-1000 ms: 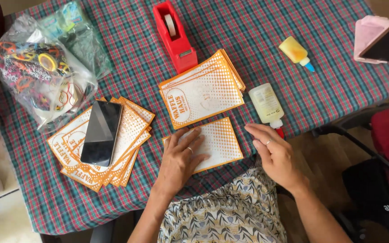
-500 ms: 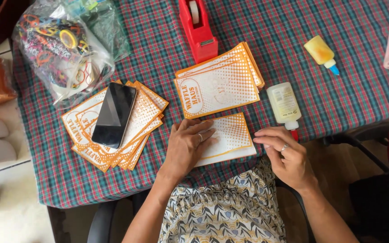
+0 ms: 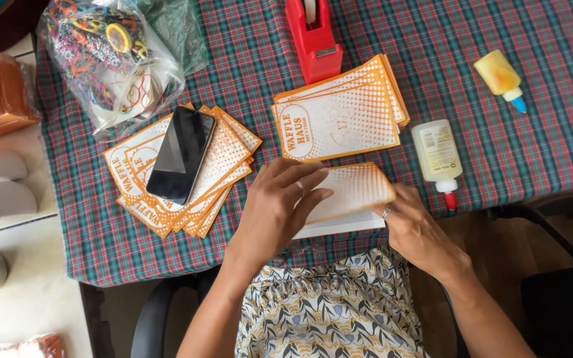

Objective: The person applies glue from a bottle to the flaps of paper bags and folds them to seal the bags on a plaid-covered table.

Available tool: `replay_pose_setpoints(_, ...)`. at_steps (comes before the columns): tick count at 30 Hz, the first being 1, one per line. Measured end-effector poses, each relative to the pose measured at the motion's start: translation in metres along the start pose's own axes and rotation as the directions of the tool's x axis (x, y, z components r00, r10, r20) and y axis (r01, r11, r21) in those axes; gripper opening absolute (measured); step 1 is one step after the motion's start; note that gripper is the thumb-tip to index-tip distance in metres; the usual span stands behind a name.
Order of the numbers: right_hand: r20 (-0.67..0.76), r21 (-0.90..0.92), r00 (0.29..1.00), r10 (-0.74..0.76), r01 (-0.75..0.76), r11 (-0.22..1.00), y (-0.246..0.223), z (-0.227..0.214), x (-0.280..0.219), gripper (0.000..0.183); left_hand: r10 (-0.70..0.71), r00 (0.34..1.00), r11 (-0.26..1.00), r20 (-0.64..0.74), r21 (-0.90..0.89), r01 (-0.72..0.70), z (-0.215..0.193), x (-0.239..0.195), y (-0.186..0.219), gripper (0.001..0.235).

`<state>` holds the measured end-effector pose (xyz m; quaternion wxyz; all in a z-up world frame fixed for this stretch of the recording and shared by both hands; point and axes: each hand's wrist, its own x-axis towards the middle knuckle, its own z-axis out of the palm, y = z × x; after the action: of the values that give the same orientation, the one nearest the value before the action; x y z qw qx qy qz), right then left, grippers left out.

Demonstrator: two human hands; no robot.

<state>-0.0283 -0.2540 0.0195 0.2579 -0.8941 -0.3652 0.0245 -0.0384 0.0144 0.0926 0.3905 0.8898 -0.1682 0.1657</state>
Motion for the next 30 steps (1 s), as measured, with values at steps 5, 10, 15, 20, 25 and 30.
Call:
replay_pose_setpoints(5, -0.008, 0.118, 1.0, -0.028, 0.028, 0.993, -0.016, -0.016, 0.023, 0.072, 0.305, 0.918, 0.939, -0.253, -0.077, -0.334, 0.012, -0.031, 0.044, 0.019)
replay_pose_setpoints(10, 0.02, 0.127, 0.994, -0.104, 0.101, 0.987, -0.009, -0.017, 0.023, 0.102, 0.247, 0.969, 0.956, -0.026, -0.156, -0.248, 0.077, -0.055, 0.026, 0.013)
replay_pose_setpoints(15, -0.082, 0.196, 0.996, 0.023, -0.006, 0.981, -0.009, -0.022, 0.011, 0.058, -0.056, 0.984, 0.988, 0.167, 0.148, 0.031, 0.096, -0.05, -0.008, 0.032)
replay_pose_setpoints(20, -0.238, 0.174, 0.966, -0.103, 0.147, 0.974, -0.005, 0.002, 0.005, 0.037, -0.016, 0.987, 0.987, 0.163, 0.158, -0.01, 0.116, -0.065, -0.037, 0.02)
replay_pose_setpoints(25, -0.261, 0.101, 0.93, -0.26, 0.294, 0.95, -0.032, 0.014, 0.011, 0.023, 0.02, 0.989, 0.983, 0.149, 0.179, -0.047, 0.098, -0.061, -0.05, 0.012)
replay_pose_setpoints(30, -0.231, 0.004, 0.929, -0.288, 0.296, 0.955, -0.027, 0.026, 0.003, 0.027, -0.019, 0.964, 1.0, 0.266, -0.01, 0.023, -0.015, -0.008, -0.014, 0.019)
